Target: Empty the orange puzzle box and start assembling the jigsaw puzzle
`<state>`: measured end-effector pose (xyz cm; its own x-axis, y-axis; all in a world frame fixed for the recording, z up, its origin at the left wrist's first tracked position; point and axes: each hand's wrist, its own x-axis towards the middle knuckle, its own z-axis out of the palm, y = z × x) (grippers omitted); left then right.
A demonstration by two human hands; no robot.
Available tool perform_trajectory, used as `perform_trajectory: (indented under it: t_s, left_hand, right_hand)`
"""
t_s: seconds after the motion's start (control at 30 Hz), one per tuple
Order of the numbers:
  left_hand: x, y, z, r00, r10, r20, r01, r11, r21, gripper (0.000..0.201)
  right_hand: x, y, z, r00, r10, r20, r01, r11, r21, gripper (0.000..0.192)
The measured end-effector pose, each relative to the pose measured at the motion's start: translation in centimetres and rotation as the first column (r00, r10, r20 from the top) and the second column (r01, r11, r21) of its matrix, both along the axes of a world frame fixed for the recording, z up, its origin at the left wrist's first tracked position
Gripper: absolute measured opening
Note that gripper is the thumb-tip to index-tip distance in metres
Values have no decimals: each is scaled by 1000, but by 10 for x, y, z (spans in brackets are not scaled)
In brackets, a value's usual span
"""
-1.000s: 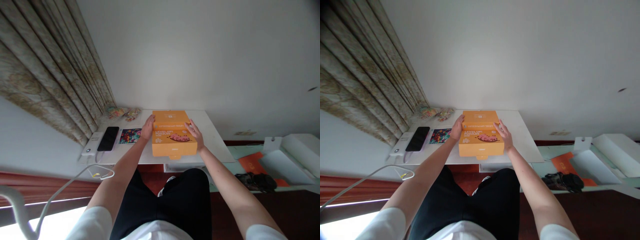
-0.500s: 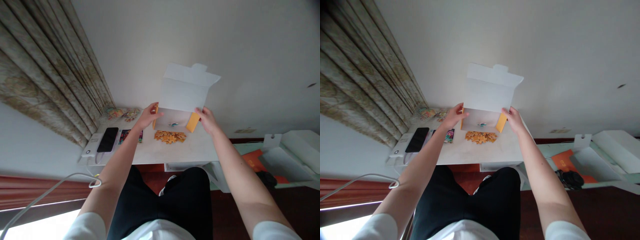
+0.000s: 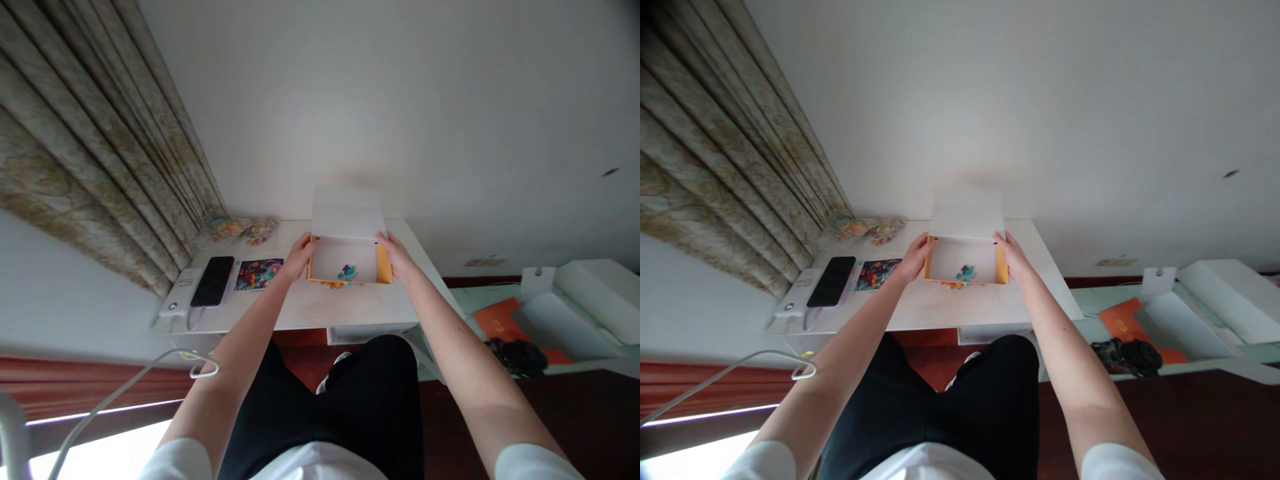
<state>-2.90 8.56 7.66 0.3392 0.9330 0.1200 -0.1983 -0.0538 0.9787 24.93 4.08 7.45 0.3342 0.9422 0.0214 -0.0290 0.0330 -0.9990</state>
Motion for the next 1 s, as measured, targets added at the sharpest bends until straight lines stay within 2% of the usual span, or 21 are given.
perform_trajectory:
  t_s: [0.1,0.13,0.17,0.2,0.23,0.27,0.3,0.33,0.37,0.43,0.5,0.57,0.67,0.77,0.9,1.0]
  left_hand:
    - [-1,6,-5,994,74,-85,-59,984,168,49]
    - [-2,7,-6,980,156,-127,-123,965,233,48]
    - [-3,6,-7,945,284,-164,-222,922,316,46]
    - [-4,4,-7,879,438,-189,-331,846,419,45]
    - [-5,0,-6,791,578,-200,-408,742,532,42]
    - [-5,-4,-5,708,673,-212,-419,642,642,38]
    - [-4,-10,-4,660,710,-244,-350,578,737,32]
    - [-2,-15,-2,650,693,-313,-208,558,803,26]
    - [1,-21,-1,653,633,-416,-22,564,825,23]
    - [11,-29,2,605,485,-631,320,578,751,28]
    - [23,-33,3,504,401,-765,481,606,634,36]
    - [32,-34,3,422,368,-828,501,667,552,41]
    - [39,-34,2,375,289,-881,500,737,455,32]
    - [38,-35,1,427,237,-873,491,750,443,19]
    - [35,-39,2,578,323,-750,319,756,572,24]
    - [37,-37,6,581,303,-755,327,763,557,19]
  right_hand:
    - [-5,4,-3,1000,-1,-17,1,1000,-11,58]
    - [-6,6,-4,999,-30,12,30,1000,-4,60]
    - [-7,7,-4,997,-67,48,67,998,8,61]
    - [-8,8,-5,991,-104,83,103,994,25,62]
    - [-9,8,-5,985,-134,108,130,991,44,64]
    - [-10,9,-5,981,-151,120,144,987,65,64]
    - [-12,8,-4,981,-154,117,145,986,84,65]
    - [-15,8,-3,983,-149,107,138,985,100,65]
    - [-17,8,-2,986,-138,96,127,985,116,65]
    - [-23,6,1,987,-125,98,110,983,144,64]
    - [-28,4,5,980,-128,153,102,980,169,63]
    - [-32,1,8,966,-126,226,83,978,191,63]
    - [-34,-2,11,953,-108,282,52,979,199,65]
    - [-30,-3,12,962,-117,247,68,978,198,65]
    - [-20,-4,16,976,-109,189,74,980,183,64]
    - [-18,-6,17,964,-84,254,42,986,163,63]
